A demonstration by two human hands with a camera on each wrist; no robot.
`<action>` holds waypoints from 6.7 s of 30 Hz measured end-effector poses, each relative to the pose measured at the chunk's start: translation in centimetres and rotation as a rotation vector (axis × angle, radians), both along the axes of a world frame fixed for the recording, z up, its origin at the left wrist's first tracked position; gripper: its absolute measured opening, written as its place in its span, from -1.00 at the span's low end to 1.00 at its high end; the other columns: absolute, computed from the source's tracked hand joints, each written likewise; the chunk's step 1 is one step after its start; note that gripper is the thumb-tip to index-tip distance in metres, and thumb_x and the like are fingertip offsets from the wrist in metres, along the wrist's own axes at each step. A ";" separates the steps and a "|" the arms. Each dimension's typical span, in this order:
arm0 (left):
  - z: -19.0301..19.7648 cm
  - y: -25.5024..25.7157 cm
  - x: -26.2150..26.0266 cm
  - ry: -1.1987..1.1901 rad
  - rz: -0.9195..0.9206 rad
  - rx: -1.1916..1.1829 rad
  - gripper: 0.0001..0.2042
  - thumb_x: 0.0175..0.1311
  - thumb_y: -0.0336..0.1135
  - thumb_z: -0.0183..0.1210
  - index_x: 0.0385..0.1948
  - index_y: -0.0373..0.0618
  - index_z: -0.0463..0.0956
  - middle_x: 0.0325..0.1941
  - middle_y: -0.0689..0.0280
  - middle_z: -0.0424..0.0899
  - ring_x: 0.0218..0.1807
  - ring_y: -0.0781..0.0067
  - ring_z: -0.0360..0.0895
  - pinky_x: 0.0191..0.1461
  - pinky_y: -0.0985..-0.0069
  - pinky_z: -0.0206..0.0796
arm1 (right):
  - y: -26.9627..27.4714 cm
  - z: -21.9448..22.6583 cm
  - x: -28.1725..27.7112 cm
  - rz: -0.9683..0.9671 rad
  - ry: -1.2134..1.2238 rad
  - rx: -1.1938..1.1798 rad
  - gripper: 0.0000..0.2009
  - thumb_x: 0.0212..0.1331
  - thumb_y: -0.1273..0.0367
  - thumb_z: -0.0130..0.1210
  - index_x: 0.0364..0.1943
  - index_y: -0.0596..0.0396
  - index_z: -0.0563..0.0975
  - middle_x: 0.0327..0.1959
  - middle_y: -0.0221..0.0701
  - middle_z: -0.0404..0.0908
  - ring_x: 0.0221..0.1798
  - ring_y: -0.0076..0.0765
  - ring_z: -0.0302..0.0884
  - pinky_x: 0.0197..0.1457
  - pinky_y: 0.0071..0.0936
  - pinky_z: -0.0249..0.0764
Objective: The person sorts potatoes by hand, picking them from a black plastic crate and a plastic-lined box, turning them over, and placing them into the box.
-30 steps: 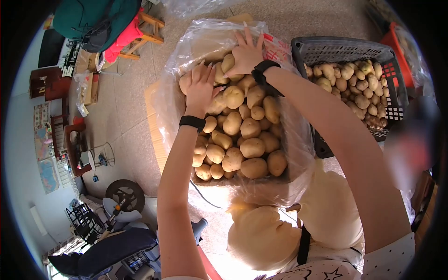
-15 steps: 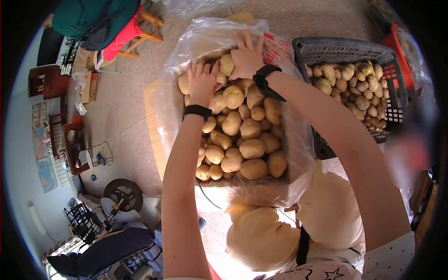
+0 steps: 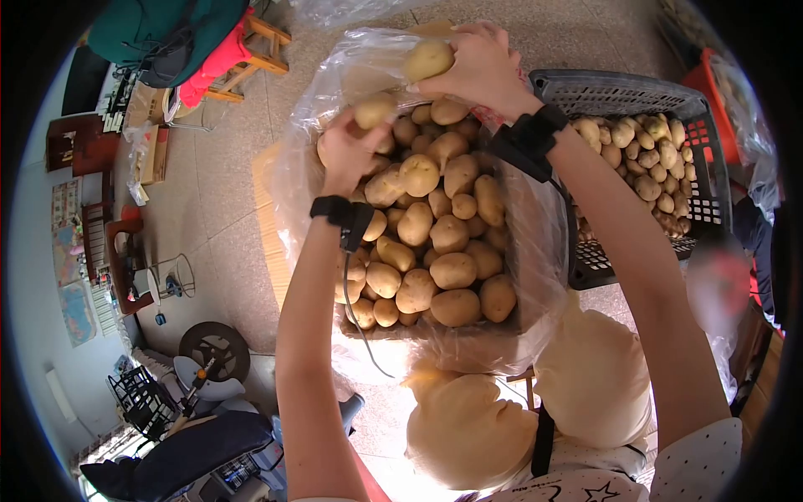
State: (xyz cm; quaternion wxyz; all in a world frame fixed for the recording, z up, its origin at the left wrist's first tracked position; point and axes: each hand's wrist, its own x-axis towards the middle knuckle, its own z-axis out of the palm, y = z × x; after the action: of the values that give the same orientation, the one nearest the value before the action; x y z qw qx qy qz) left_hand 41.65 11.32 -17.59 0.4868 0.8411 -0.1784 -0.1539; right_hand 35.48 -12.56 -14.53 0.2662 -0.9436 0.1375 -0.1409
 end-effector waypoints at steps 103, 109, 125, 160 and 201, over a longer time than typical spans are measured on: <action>2.2 5.3 -8.3 -1.035 0.162 1.101 -0.53 0.27 0.08 0.14 0.09 -0.01 0.54 0.05 0.27 0.54 0.07 0.22 0.47 0.05 0.23 0.38 | 7.8 -3.3 -4.7 0.590 -0.009 -0.177 -0.45 -0.43 0.10 0.51 -0.26 0.04 0.60 -0.24 -0.33 0.61 0.10 -0.14 0.43 0.17 -0.16 0.23; 4.3 6.8 -8.9 -0.971 0.183 0.989 -0.59 0.38 0.01 0.07 0.11 -0.03 0.51 0.14 0.20 0.49 0.11 0.13 0.46 0.07 0.17 0.40 | 6.3 -1.3 -1.0 0.482 -0.045 -0.004 -0.53 -0.26 0.25 0.47 -0.17 0.06 0.59 -0.25 -0.23 0.63 -0.04 0.00 0.55 0.02 -0.14 0.41; 4.0 5.7 -10.7 -0.893 0.003 0.871 -0.58 0.40 -0.09 0.06 0.19 -0.09 0.43 0.31 0.24 0.40 0.33 0.15 0.33 0.31 0.11 0.22 | 3.6 -2.3 -1.4 0.431 -0.016 0.017 -0.83 0.05 0.30 0.29 -0.29 0.02 0.72 -0.28 -0.27 0.69 -0.12 -0.10 0.60 -0.05 -0.24 0.50; 2.3 -3.8 -15.7 -0.751 -0.554 0.747 -0.55 0.04 -0.19 0.34 -0.05 -0.12 0.42 -0.15 0.25 0.58 -0.03 0.22 0.48 0.06 0.25 0.26 | 3.9 -6.3 -13.2 -0.027 0.026 -0.190 -0.26 0.17 0.38 0.03 0.49 -0.16 0.04 0.53 0.00 -0.08 0.60 0.07 -0.23 0.40 0.53 -0.29; 4.0 -4.6 -14.1 -0.624 -0.428 0.642 -0.30 -0.06 -0.07 0.42 0.21 0.08 0.35 0.21 0.21 0.40 0.27 0.06 0.33 0.27 0.13 0.22 | 2.7 -7.1 -13.8 0.065 -0.086 -0.036 -0.28 0.28 0.32 -0.02 0.52 -0.26 -0.03 0.52 -0.01 -0.08 0.62 0.12 -0.38 0.44 0.50 -0.40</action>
State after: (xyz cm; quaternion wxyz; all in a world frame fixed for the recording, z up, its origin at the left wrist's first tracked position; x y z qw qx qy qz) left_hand 27.60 6.71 -13.57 0.0839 0.8991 -0.4279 -0.0383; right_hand 21.73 -9.83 -21.68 0.2592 -0.9453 0.0926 -0.1749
